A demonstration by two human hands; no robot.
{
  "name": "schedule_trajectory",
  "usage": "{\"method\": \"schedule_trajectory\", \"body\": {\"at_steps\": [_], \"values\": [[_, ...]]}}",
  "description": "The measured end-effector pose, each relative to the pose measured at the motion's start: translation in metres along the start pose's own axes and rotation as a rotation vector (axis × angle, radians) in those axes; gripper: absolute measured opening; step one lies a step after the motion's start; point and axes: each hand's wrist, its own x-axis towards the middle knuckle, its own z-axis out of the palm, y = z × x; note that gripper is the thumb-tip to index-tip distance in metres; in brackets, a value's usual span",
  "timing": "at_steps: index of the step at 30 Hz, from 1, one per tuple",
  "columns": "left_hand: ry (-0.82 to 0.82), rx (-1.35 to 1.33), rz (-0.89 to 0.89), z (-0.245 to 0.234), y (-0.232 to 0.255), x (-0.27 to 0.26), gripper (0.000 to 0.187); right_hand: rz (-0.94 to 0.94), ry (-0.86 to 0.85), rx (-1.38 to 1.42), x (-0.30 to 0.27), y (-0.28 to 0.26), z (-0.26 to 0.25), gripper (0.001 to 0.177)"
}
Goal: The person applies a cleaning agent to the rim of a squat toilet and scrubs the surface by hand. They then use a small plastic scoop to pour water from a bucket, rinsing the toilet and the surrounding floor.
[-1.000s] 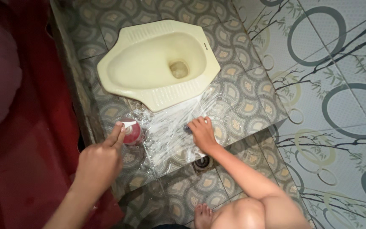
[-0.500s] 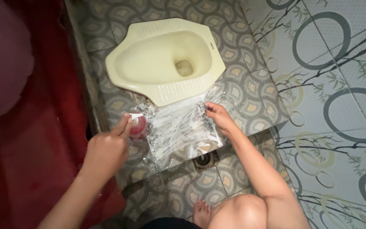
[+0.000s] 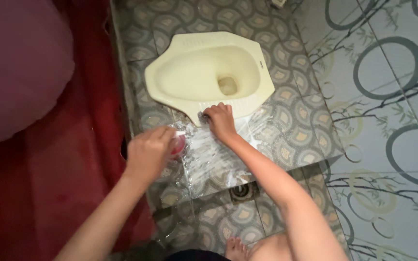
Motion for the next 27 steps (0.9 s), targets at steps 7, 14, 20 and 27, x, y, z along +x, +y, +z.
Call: {"method": "schedule_trajectory", "body": {"at_steps": [7,14,20,27], "values": [[-0.101,-0.005,-0.115,0.002,0.000,0.005,0.027,-0.106,0.069,-0.057,0.048,-0.002,0.057,0.024],[-0.017,0.046,-0.121,0.001,-0.014,0.009,0.018,-0.174,0.052,-0.042,0.105,-0.032,0.094,0.022],[-0.010,0.095,-0.014,-0.006,-0.019,0.004,0.022,-0.278,-0.080,-0.005,0.071,-0.004,0.047,0.025],[0.057,0.285,0.151,-0.013,-0.028,-0.006,0.032,-0.346,-0.096,-0.020,0.060,0.007,0.033,0.022]]}}
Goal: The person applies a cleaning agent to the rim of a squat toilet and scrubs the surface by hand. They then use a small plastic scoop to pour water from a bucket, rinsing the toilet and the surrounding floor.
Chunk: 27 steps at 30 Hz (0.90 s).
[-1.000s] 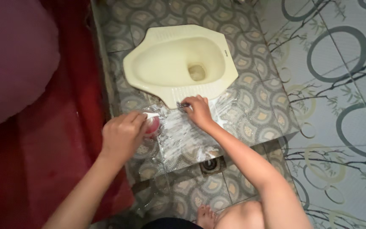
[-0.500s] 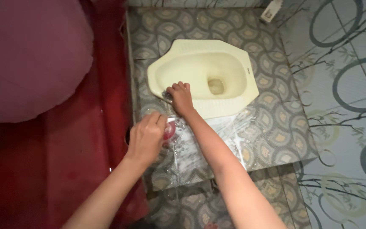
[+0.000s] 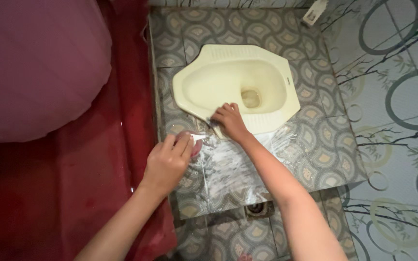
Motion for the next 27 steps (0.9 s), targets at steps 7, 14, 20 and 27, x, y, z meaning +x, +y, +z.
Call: {"method": "schedule_trajectory", "body": {"at_steps": [7,14,20,27], "values": [[-0.097,-0.042,-0.003,0.006,-0.001,0.004,0.033,0.002,0.056,-0.030,0.086,-0.015,0.055,0.020],[-0.100,-0.132,-0.043,0.006,-0.003,0.005,0.027,-0.068,-0.085,0.059,0.036,-0.003,0.019,0.020],[-0.025,-0.106,-0.016,0.006,0.000,0.008,0.018,-0.035,-0.134,0.013,-0.004,0.005,-0.016,0.037],[-0.129,-0.108,-0.050,0.006,0.001,0.004,0.017,-0.075,-0.029,0.026,0.079,-0.003,0.039,0.019]]}}
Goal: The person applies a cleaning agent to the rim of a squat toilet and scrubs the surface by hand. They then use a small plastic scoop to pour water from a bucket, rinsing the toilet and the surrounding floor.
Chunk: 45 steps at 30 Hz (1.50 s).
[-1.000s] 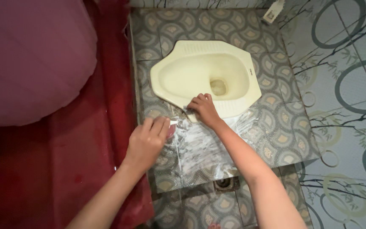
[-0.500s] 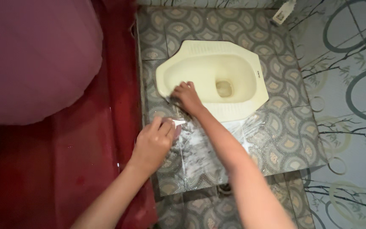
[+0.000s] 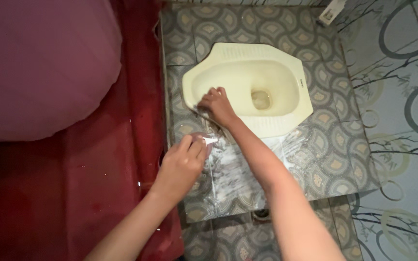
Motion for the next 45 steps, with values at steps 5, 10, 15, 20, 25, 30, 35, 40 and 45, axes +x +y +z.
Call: {"method": "schedule_trajectory", "body": {"at_steps": [5,10,15,20,25,30,35,40,45], "values": [[0.063,0.097,0.065,-0.003,0.003,0.003,0.022,0.017,0.031,-0.050,0.019,-0.004,0.012,0.024],[0.008,0.062,0.053,-0.001,0.001,-0.001,0.017,-0.040,-0.062,0.026,-0.042,-0.003,-0.025,0.012],[0.054,0.010,0.058,-0.001,-0.002,-0.002,0.015,0.008,-0.123,-0.005,-0.095,0.000,-0.059,0.037],[0.029,0.039,0.061,0.001,-0.004,-0.003,0.021,-0.021,-0.087,-0.069,-0.057,0.001,-0.025,0.018],[0.024,0.027,0.039,0.001,0.001,-0.001,0.015,-0.057,-0.002,-0.088,0.021,-0.005,0.015,0.016],[-0.033,0.050,0.026,-0.001,0.002,-0.001,0.019,-0.050,-0.025,-0.111,0.016,-0.008,0.012,0.014],[-0.012,0.032,0.031,-0.004,0.001,-0.002,0.016,0.000,-0.069,-0.088,-0.067,-0.009,-0.030,0.016],[0.054,0.011,0.039,-0.004,0.002,0.001,0.017,-0.026,-0.149,-0.205,-0.127,-0.023,-0.053,0.027],[0.010,0.041,0.053,-0.003,0.001,-0.001,0.029,0.071,-0.065,-0.113,-0.096,-0.018,-0.042,0.021]]}}
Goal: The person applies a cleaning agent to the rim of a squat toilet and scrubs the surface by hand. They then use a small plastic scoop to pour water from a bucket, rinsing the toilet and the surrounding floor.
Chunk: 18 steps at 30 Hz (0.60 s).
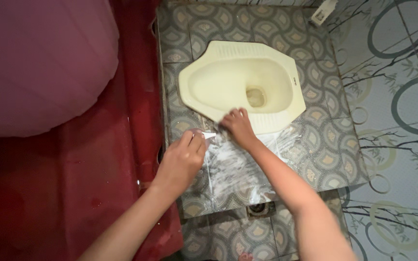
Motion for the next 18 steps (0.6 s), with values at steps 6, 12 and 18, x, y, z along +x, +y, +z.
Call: {"method": "schedule_trajectory", "body": {"at_steps": [6,12,18], "values": [[0.020,0.010,0.000,0.006,0.001,-0.001,0.029,0.042,0.068,0.043,0.075,0.002,0.023,0.023],[-0.005,-0.001,-0.006,0.004,0.001,-0.002,0.029,-0.009,0.053,0.026,0.039,0.003,0.013,0.019],[0.023,-0.005,0.004,0.002,-0.001,-0.001,0.022,0.060,-0.060,0.110,-0.032,0.008,-0.025,0.034]]}}
